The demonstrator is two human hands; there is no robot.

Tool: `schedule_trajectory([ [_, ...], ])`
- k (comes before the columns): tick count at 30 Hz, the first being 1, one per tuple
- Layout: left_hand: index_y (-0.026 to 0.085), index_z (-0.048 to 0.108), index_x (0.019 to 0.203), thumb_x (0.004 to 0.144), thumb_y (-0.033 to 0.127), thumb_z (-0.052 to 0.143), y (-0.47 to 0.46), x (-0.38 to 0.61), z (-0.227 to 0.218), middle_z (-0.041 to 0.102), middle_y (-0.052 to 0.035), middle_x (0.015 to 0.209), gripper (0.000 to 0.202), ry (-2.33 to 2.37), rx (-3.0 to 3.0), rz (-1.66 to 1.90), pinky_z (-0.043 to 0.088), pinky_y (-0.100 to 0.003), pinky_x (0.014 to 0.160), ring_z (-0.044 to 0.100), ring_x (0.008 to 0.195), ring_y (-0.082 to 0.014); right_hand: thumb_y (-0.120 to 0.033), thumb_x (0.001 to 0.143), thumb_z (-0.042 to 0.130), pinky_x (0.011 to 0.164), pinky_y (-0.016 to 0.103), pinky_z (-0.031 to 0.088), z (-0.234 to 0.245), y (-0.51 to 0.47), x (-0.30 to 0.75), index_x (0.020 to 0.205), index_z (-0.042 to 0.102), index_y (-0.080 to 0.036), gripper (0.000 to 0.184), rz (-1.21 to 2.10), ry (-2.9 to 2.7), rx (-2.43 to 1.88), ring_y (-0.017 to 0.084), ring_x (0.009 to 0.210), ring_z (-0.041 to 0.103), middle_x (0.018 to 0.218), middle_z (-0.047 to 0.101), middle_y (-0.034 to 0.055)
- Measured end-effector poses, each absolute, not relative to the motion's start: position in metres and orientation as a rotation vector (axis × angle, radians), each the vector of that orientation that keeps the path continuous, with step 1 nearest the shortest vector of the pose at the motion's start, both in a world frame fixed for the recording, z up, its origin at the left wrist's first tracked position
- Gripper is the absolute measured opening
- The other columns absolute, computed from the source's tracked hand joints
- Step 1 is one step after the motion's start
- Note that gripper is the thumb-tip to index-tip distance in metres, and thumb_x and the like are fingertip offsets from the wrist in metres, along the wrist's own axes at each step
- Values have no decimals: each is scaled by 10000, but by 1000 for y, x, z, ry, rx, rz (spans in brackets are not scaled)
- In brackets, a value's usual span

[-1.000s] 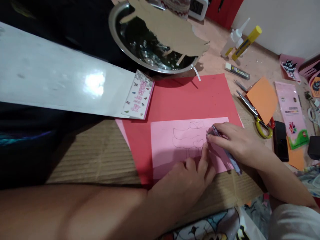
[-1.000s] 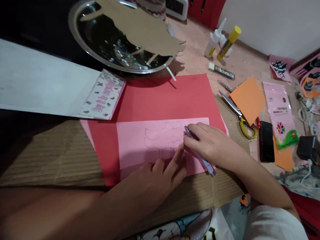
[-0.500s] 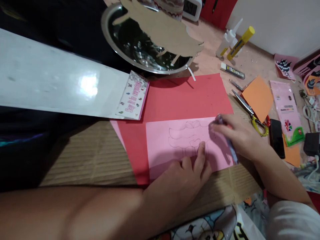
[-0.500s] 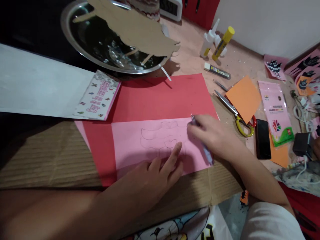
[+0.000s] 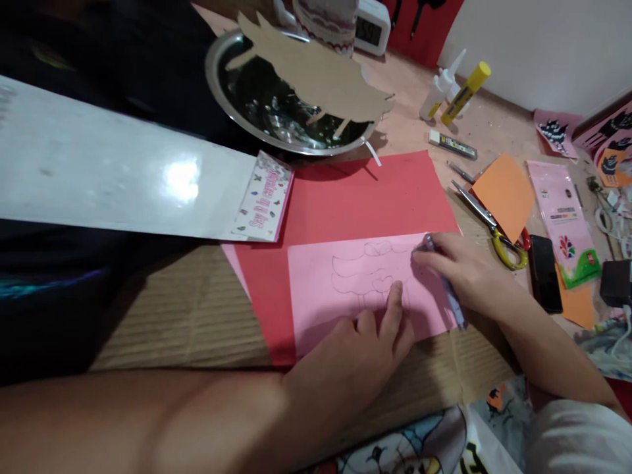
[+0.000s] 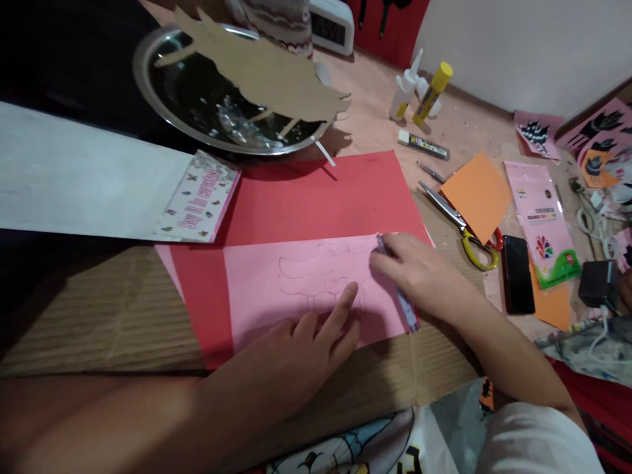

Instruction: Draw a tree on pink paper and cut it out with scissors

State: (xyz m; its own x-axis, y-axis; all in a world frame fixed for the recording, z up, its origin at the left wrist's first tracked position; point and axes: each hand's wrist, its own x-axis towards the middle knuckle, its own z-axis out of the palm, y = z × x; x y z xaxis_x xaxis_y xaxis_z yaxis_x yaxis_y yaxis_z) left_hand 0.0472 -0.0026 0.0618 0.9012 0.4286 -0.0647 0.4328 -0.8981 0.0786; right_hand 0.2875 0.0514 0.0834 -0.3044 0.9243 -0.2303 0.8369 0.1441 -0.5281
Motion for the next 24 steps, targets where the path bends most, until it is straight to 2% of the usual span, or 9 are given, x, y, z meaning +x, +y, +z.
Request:
schedule_trajectory([
  [3, 142, 616, 1453, 1002, 140, 614, -3, 47, 59, 577, -312, 1544, 451, 669, 2990, -76, 522, -264, 494, 739, 696, -188, -414, 1048, 559, 868, 445, 554, 75, 66, 311, 1036, 741, -252, 244, 587, -2139, -1721, 275, 948, 691, 1006, 724, 65],
  [7, 137, 607, 1465, 1006, 147, 599, -4, 49, 55, 574, -315, 1547, 459, 675, 2997, -57, 519, -275, 501, 726, 699, -191, -506, 993, 694, 1079, 561, 502, 68, 67, 324, 1120, 776, -266, 284, 288, -2094, -1476, 355, 1220, 666, 1224, 715, 127],
  [11, 173, 692, 1335, 1002, 188, 609, -4, 45, 59, 640, -269, 1508, 344, 651, 3011, -13, 505, -288, 482, 702, 660, -193, -600, 1081, 494, 993, 511, 560, 74, 50, 314, 1151, 763, -263, 437, 538, -2048, -1302, 303, 1067, 732, 1074, 772, 104],
  [13, 171, 701, 1318, 982, 168, 605, 2, 39, 67, 679, -247, 1473, 350, 715, 3058, 106, 515, -301, 506, 705, 682, -207, -572, 1082, 520, 964, 486, 584, 75, 46, 310, 1099, 762, -259, 396, 586, -2116, -1286, 283, 1005, 755, 1023, 791, 88],
  [16, 108, 694, 1292, 958, 134, 587, 28, 25, 83, 749, -248, 1301, 352, 919, 3114, 203, 562, -353, 630, 721, 800, -265, -507, 1073, 569, 1008, 486, 586, 69, 50, 311, 1079, 743, -255, 307, 553, -2172, -1352, 284, 1121, 762, 1158, 801, 107],
  [18, 90, 709, 1174, 1021, 271, 578, 53, 19, 89, 760, -189, 1027, 271, 1099, 3030, 20, 550, -377, 679, 689, 795, -283, -472, 1072, 570, 1034, 498, 578, 62, 56, 313, 1092, 730, -247, 276, 556, -2195, -1379, 291, 1209, 742, 1255, 781, 127],
  [20, 61, 693, 1138, 1032, 399, 611, 78, 16, 89, 721, -148, 932, 364, 1162, 2970, -193, 539, -385, 755, 684, 863, -298, -435, 1072, 565, 1046, 506, 570, 56, 60, 314, 1090, 718, -240, 249, 555, -2226, -1372, 290, 1221, 733, 1265, 772, 130],
  [21, 55, 694, 1107, 1003, 415, 651, 89, 16, 87, 723, -147, 915, 377, 1179, 2931, -240, 526, -364, 729, 688, 835, -294, -421, 1071, 562, 1044, 506, 569, 53, 61, 314, 1084, 712, -237, 238, 548, -2236, -1360, 287, 1203, 733, 1244, 772, 127],
  [24, 126, 725, 1018, 955, 272, 631, 109, 15, 75, 763, -104, 853, 184, 1209, 2710, -89, 464, -286, 646, 679, 722, -226, -383, 1068, 568, 997, 482, 581, 52, 62, 313, 1073, 693, -235, 194, 542, -2248, -1323, 270, 1116, 734, 1165, 771, 114],
])
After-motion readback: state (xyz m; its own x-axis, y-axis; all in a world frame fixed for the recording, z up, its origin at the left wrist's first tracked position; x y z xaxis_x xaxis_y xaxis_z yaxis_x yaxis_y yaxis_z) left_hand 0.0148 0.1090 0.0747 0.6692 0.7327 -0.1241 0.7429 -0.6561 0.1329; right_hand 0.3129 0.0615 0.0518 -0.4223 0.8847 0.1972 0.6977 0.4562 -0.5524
